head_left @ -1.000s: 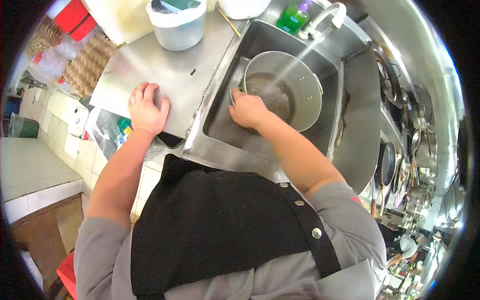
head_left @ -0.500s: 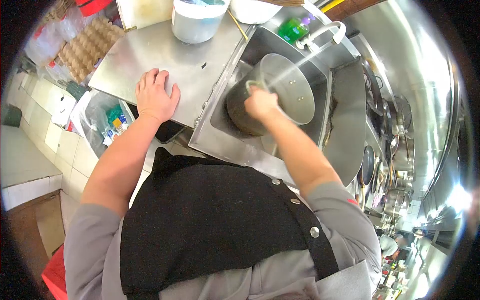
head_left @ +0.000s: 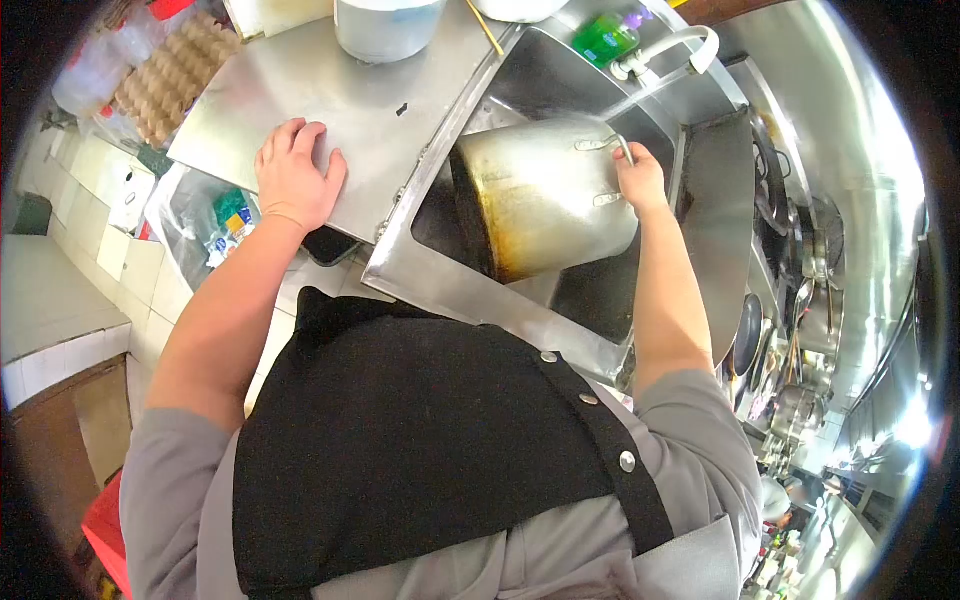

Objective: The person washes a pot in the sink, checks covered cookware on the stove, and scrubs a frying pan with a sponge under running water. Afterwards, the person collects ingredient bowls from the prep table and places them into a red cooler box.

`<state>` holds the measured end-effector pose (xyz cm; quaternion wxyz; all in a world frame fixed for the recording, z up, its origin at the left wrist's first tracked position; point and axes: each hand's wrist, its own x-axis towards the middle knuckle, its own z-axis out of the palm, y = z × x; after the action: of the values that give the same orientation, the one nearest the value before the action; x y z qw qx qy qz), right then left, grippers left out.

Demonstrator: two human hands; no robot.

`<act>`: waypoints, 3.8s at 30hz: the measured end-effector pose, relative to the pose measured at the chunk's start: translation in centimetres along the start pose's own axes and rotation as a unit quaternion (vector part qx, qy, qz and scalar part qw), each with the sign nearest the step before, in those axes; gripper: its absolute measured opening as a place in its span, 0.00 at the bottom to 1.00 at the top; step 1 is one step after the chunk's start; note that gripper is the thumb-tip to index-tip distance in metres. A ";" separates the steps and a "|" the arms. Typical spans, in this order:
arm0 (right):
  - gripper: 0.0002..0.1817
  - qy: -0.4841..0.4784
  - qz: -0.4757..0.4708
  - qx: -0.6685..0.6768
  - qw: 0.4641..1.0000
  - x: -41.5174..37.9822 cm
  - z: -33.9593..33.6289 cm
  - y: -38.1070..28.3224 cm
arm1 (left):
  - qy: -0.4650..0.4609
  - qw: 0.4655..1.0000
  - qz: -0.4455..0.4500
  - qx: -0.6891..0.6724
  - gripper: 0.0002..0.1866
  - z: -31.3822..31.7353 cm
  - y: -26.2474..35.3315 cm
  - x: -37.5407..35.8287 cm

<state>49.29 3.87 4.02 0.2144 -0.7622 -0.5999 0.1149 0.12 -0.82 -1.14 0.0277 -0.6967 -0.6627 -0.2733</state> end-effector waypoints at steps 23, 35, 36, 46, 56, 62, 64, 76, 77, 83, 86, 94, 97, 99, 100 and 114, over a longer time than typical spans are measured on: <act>0.05 0.037 0.050 0.237 0.970 -10.0 -17.8 -10.7 | 0.020 0.925 -0.059 -0.375 0.30 -0.7 4.3 -1.0; 0.12 0.091 0.056 0.445 0.889 -16.2 -23.0 -6.5 | -0.480 0.340 -0.377 -0.715 0.66 3.5 13.5 -2.6; 0.12 0.088 0.069 0.463 0.879 -16.8 -22.4 -6.8 | -0.479 0.352 -0.379 -0.709 0.67 3.4 13.7 -2.6; 0.12 0.113 0.060 0.580 0.805 -16.6 -18.3 1.4 | -0.362 0.507 -0.404 -0.670 0.62 -0.7 12.2 -1.3; 0.13 0.087 0.122 0.709 0.689 -18.4 -15.2 4.0 | -0.306 0.607 -0.319 -0.661 0.59 -4.6 13.5 4.3; 0.14 0.175 0.166 0.680 0.693 -21.7 -15.3 -0.7 | -0.360 0.636 -0.326 -0.600 0.60 -0.8 15.7 7.9; 0.14 0.167 0.165 0.679 0.695 -22.4 -14.7 -0.2 | -0.386 0.655 -0.315 -0.568 0.60 0.8 16.5 9.4; 0.15 0.275 0.308 0.643 0.645 -24.1 -10.2 -3.3 | -0.540 0.652 -0.217 -0.487 0.63 12.8 21.3 19.0; 0.15 0.275 0.311 0.647 0.639 -23.7 -10.2 -4.2 | -0.547 0.644 -0.218 -0.488 0.63 14.7 21.9 19.7; 0.12 0.306 0.373 0.623 0.616 -19.7 -10.8 -11.4 | -0.554 0.536 -0.277 -0.574 0.60 21.2 25.3 21.9; 0.15 0.312 0.393 0.626 0.597 -17.6 -10.3 -11.4 | -0.551 0.412 -0.264 -0.676 0.57 23.8 25.7 23.2; 0.13 0.271 0.510 0.653 0.490 -14.3 -7.5 -10.8 | -0.582 0.409 -0.264 -0.652 0.55 24.2 29.2 22.9; 0.12 0.259 0.492 0.657 0.508 -14.4 -6.0 -10.2 | -0.570 0.457 -0.261 -0.631 0.49 25.4 31.3 22.1; 0.13 0.279 0.493 0.661 0.493 -14.0 -5.2 -10.4 | -0.575 0.463 -0.223 -0.637 0.44 26.6 31.9 21.4; 0.13 0.273 0.497 0.655 0.499 -14.0 -5.3 -10.6 | -0.556 0.467 -0.235 -0.646 0.38 25.5 31.9 21.2; 0.06 0.323 0.497 0.680 0.432 -17.5 -6.6 -11.5 | -0.424 0.678 0.120 -0.588 0.26 18.7 35.1 22.5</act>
<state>37.70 -12.03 13.74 0.7473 -0.5189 0.2667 0.3180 38.87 22.93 3.75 -0.6391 -0.6843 -0.2168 -0.2761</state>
